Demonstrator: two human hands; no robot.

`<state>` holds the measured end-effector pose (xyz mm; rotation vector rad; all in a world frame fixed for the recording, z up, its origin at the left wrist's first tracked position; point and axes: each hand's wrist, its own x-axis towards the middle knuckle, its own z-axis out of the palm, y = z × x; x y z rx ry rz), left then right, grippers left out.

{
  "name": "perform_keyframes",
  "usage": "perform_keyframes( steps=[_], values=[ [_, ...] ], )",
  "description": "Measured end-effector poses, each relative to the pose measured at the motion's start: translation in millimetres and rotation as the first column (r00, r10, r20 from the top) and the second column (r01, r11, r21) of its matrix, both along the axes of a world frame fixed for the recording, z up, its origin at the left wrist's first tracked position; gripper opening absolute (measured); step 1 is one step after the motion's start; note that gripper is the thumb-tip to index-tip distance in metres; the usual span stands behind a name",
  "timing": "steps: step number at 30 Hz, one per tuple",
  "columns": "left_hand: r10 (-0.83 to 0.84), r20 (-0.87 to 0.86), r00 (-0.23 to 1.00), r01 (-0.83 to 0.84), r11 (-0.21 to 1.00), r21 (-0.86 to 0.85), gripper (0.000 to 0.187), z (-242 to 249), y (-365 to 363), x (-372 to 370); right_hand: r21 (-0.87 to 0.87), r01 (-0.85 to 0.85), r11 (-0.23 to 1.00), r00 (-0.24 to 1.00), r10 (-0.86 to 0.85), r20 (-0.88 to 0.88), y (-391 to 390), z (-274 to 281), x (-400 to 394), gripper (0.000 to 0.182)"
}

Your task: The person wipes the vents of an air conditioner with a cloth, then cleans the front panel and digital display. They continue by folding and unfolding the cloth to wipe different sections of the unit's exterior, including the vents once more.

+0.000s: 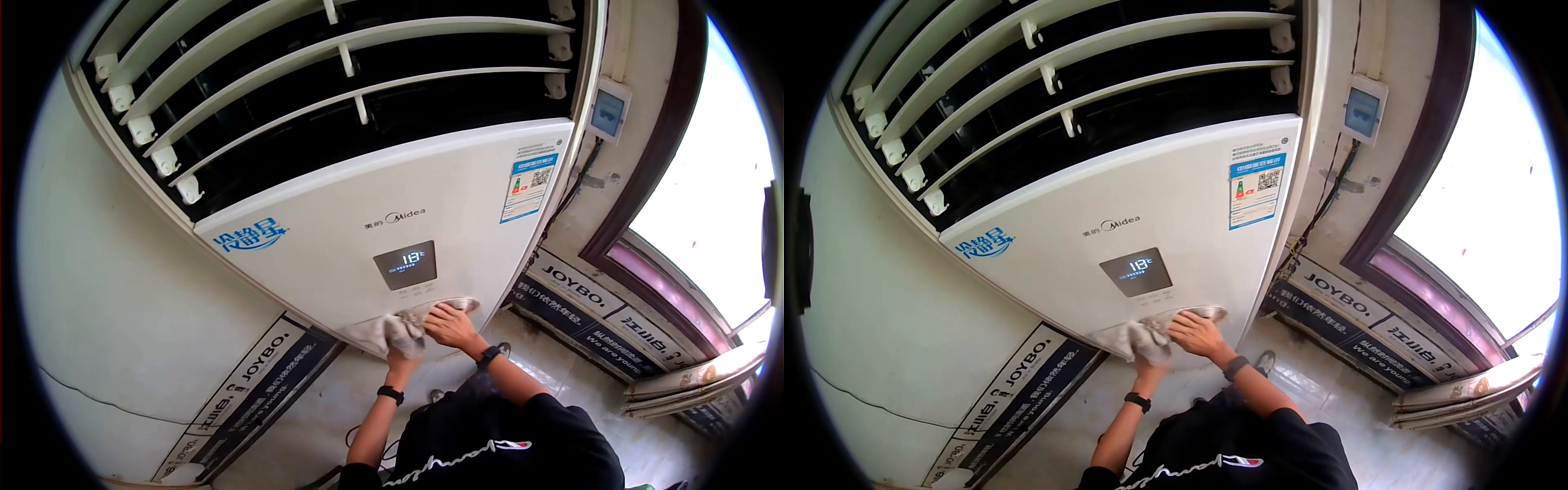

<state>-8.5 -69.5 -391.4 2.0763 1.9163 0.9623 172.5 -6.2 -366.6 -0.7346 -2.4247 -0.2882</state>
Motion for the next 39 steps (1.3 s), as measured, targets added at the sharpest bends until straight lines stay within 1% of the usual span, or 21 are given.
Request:
perform_keyframes(
  steps=[1, 2, 3, 5, 6, 9, 10, 13, 14, 16, 17, 18, 19, 20, 23, 26, 29, 30, 33, 34, 39],
  values=[
    [-0.068, 0.041, 0.997, 0.069, 0.997, -0.037, 0.065, 13.9, 3.9, 11.6, -0.004, 0.037, 0.999, 0.999, -0.037, 0.017, -1.9, 2.7, 14.3, 0.024],
    [-0.151, -0.068, 0.986, 0.157, 0.982, 0.105, 0.052, 27.4, 3.6, 24.1, -0.005, 0.082, 0.997, 0.997, -0.082, 0.001, -4.8, 3.6, 27.3, 0.024],
    [-0.131, -0.295, 0.946, 0.223, 0.927, 0.302, 0.057, 30.2, 9.8, 33.2, -0.008, 0.125, 0.992, 0.992, -0.125, -0.013, -7.0, 3.7, 37.5, 0.024],
    [-0.242, -0.264, 0.934, 0.313, 0.909, 0.274, 0.064, 36.7, 18.4, 47.1, -0.011, 0.188, 0.982, 0.982, -0.188, -0.028, -8.8, 3.2, 51.2, 0.030],
    [-0.294, -0.222, 0.930, 0.338, 0.921, 0.196, 0.070, 36.1, 22.5, 53.7, -0.014, 0.217, 0.976, 0.976, -0.217, -0.034, -10.1, 4.4, 56.0, 0.032],
    [-0.372, -0.188, 0.909, 0.405, 0.895, 0.188, 0.073, 38.5, 29.1, 64.7, -0.028, 0.288, 0.957, 0.958, -0.288, 0.001, -12.0, 9.5, 65.1, 0.043],
    [-0.380, -0.197, 0.904, 0.414, 0.894, 0.173, 0.075, 40.9, 27.6, 68.2, -0.098, 0.320, 0.942, 0.947, -0.318, 0.037, -14.0, 11.9, 65.8, 0.043],
    [-0.263, -0.207, 0.942, 0.319, 0.893, 0.318, 0.073, 50.3, 14.3, 79.2, -0.140, 0.307, 0.941, 0.949, -0.314, -0.030, -21.4, 19.5, 55.5, 0.049],
    [-0.236, -0.150, 0.960, 0.271, 0.916, 0.295, 0.072, 43.9, 10.4, 80.8, -0.178, 0.273, 0.946, 0.949, -0.295, -0.111, -26.8, 22.5, 48.0, 0.054],
    [-0.174, -0.040, 0.984, 0.179, 0.953, 0.243, 0.072, 37.1, 2.5, 81.7, -0.152, 0.265, 0.952, 0.948, -0.286, -0.139, -28.4, 20.0, 36.8, 0.058],
    [-0.186, -0.030, 0.982, 0.187, 0.946, 0.265, 0.071, 33.8, 1.5, 79.2, -0.148, 0.252, 0.956, 0.950, -0.274, -0.152, -28.6, 19.0, 32.9, 0.059],
    [-0.197, -0.020, 0.980, 0.194, 0.938, 0.287, 0.070, 45.6, -0.5, 74.0, -0.141, 0.216, 0.966, 0.955, -0.239, -0.175, -28.1, 18.7, 29.6, 0.057],
    [-0.207, -0.011, 0.978, 0.200, 0.931, 0.307, 0.070, 52.6, -2.4, 68.8, -0.154, 0.228, 0.962, 0.956, -0.251, -0.154, -27.7, 18.2, 27.0, 0.056],
    [-0.220, 0.082, 0.972, 0.198, 0.956, 0.214, 0.068, 53.2, -4.1, 65.2, -0.167, 0.239, 0.957, 0.956, -0.262, -0.134, -27.3, 17.6, 24.1, 0.055],
    [-0.193, 0.028, 0.981, 0.189, 0.974, 0.122, 0.067, 61.2, -5.9, 61.4, -0.175, 0.259, 0.950, 0.947, -0.285, -0.150, -27.9, 20.5, 16.3, 0.052],
    [-0.130, 0.122, 0.984, 0.100, 0.970, 0.221, 0.070, 69.7, -9.2, 69.9, -0.202, 0.253, 0.946, 0.940, -0.290, -0.182, -33.8, 32.3, 13.4, 0.054],
    [-0.066, 0.106, 0.992, 0.043, 0.978, 0.206, 0.074, 72.7, -9.9, 75.8, -0.255, 0.251, 0.934, 0.944, -0.294, -0.148, -36.3, 41.8, 15.3, 0.054],
    [-0.086, 0.182, 0.980, 0.054, 0.983, 0.176, 0.074, 86.0, -11.2, 78.6, -0.253, 0.238, 0.938, 0.942, -0.286, -0.174, -36.8, 51.0, 14.9, 0.052],
    [-0.065, 0.190, 0.980, 0.017, 0.969, 0.246, 0.074, 100.6, -7.5, 82.0, -0.261, 0.265, 0.928, 0.933, -0.316, -0.175, -37.0, 63.5, 12.4, 0.052],
    [-0.104, 0.211, 0.972, 0.055, 0.972, 0.228, 0.075, 103.1, -5.7, 79.7, -0.206, 0.281, 0.937, 0.929, -0.319, -0.185, -36.2, 69.3, 12.9, 0.056],
    [-0.038, 0.099, 0.994, 0.011, 0.966, 0.260, 0.071, 109.7, 0.1, 82.4, -0.210, 0.307, 0.928, 0.910, -0.351, -0.220, -35.4, 85.6, 10.0, 0.051]
  ],
)
